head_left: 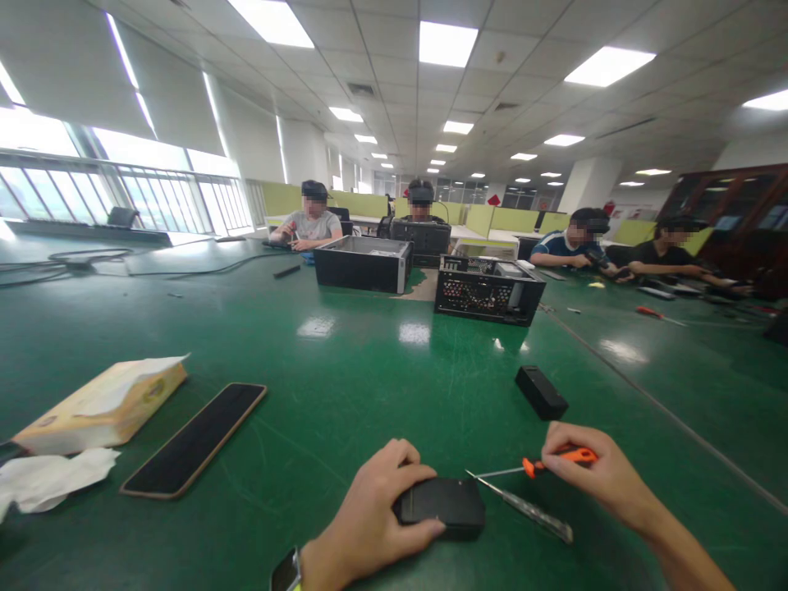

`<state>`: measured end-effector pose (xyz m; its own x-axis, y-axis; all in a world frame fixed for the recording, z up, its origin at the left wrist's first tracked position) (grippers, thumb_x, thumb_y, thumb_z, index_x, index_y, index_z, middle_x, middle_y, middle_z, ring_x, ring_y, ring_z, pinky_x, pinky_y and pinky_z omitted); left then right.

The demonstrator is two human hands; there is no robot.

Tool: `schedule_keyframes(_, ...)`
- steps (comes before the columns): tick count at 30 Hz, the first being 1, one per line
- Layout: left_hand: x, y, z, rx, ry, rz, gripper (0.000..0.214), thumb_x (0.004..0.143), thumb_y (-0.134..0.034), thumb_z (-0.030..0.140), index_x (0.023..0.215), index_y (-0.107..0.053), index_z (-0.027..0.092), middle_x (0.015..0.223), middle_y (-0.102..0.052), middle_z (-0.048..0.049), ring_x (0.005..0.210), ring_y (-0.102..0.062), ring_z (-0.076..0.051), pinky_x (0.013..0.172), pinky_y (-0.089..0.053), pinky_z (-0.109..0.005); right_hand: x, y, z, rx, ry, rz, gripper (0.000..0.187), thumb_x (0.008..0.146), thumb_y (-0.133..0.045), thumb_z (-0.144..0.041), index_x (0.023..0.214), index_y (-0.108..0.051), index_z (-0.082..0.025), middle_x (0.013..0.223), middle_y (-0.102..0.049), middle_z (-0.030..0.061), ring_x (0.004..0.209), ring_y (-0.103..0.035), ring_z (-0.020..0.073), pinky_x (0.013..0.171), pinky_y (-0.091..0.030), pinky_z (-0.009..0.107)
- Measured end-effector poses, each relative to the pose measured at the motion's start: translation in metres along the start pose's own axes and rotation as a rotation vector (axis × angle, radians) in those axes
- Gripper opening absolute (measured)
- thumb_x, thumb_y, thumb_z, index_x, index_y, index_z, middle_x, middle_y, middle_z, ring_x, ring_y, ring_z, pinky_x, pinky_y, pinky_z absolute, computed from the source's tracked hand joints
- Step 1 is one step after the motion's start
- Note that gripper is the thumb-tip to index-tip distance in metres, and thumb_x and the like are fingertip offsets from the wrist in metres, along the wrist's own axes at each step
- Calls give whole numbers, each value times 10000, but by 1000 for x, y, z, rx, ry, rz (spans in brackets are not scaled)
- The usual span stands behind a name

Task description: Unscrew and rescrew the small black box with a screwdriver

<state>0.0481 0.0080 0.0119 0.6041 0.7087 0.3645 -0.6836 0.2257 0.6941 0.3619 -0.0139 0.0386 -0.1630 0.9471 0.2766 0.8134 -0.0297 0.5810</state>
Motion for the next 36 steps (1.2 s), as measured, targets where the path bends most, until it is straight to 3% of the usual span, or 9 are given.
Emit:
schedule_keyframes(8, -1, 0, 0, -29, 2, -6, 401, 704, -803, 278, 1079, -685, 200, 1010, -573, -62, 929, -570, -243, 809, -476, -341, -3, -3, -5, 4, 60, 98, 224, 837, -638, -342, 679, -659, -185, 663, -574, 8, 604, -523, 157, 579, -387, 273)
schedule_keyframes(13, -1, -1, -1, -31, -5, -17, 378, 704, -796, 281, 1057, -680, 212, 1002, -579, -48, 926, -568, -233, 820, -482, -329, -3, -6, -8, -25, 49, 36, 197, 827, -658, -326, 694, -670, -182, 682, -595, 14, 623, -539, 163, 586, -395, 274)
schedule_keyframes(30, 0, -2, -1, 42, -76, -10, 351, 776, -753, 355, 1077, -668, 194, 1006, -608, -59, 938, -578, -234, 837, -486, -326, -2, -2, -11, -78, 48, 45, 245, 811, -648, -374, 675, -676, -171, 634, -617, 16, 578, -532, 152, 548, -402, 273)
schedule_keyframes(36, -2, -3, -2, 64, -88, -1, 360, 798, -751, 357, 1101, -662, 183, 1023, -602, -54, 949, -581, -225, 857, -482, -313, 2, 4, -34, -139, 71, -11, 210, 773, -651, -349, 669, -684, -170, 635, -640, 16, 577, -550, 153, 554, -408, 272)
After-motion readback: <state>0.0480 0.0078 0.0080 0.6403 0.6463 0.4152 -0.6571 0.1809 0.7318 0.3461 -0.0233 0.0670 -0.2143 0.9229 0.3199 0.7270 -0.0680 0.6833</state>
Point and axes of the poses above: each hand's wrist, its own x-axis towards the middle knuckle, its own y-axis out of the back of the hand, z = x × y, the point moved 2 cm from there along x, towards the middle knuckle
